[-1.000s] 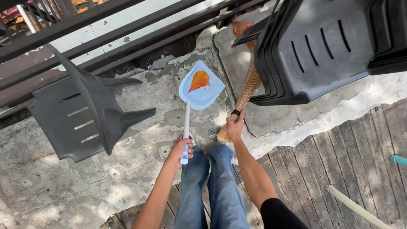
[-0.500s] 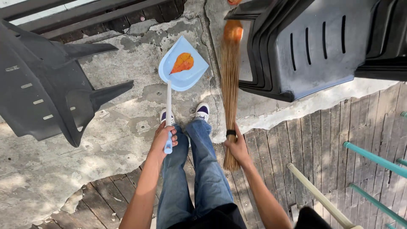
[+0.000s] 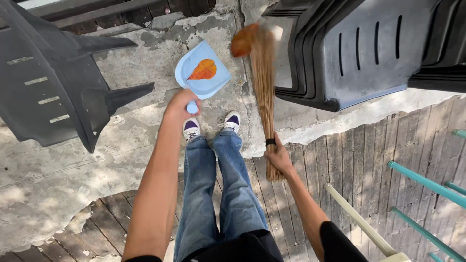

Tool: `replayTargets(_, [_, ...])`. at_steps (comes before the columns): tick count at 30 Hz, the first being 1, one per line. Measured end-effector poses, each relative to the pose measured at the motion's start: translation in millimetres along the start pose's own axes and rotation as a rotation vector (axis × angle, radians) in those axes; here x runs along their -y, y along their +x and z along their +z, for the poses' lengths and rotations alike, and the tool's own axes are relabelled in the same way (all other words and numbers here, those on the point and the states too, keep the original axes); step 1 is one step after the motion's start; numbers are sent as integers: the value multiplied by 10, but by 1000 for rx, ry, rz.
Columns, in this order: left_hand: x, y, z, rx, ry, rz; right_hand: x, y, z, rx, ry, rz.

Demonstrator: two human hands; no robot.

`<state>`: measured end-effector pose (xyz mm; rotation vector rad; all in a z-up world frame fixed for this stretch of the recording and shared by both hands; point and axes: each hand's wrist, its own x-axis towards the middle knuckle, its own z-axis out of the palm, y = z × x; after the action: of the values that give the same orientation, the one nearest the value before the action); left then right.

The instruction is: Sweeping dry leaves from an outdoor deck into a dustpan using a broom.

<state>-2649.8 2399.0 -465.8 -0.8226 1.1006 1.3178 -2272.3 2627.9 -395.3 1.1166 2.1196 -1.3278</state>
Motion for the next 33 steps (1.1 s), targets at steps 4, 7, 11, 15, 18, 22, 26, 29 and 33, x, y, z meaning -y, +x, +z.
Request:
replayTargets(4, [-415, 192, 17, -72, -51, -71, 426, -735, -402, 13, -10, 20])
replayTargets(7, [-485, 142, 83, -219, 194, -110, 601, -794, -451, 35, 51, 190])
replayTargets(11, [-310, 54, -186, -155, 159, -65, 711, -464, -267, 23, 10, 220])
replayTargets(15, [-213, -179, -649, 2, 133, 21, 949, -584, -332, 3, -2, 84])
replayTargets(18, [-62, -106, -942, -55, -31, -46, 1742, -670, -622, 72, 82, 202])
replayTargets(22, [-178, -392, -775, -128, -48, 66, 2072, -381, -646, 104, 394, 225])
replayTargets(26, [-333, -397, -762, -118, -85, 37, 2464, 788, -359, -151, 859, 256])
replayTargets(29, [-501, -328, -761, -116, -30, 99, 1941, 2234, 11, -306, 808, 69])
replayTargets(33, [-993, -830, -377, -224, 146, 108, 921, 4251, 567, -321, 454, -136])
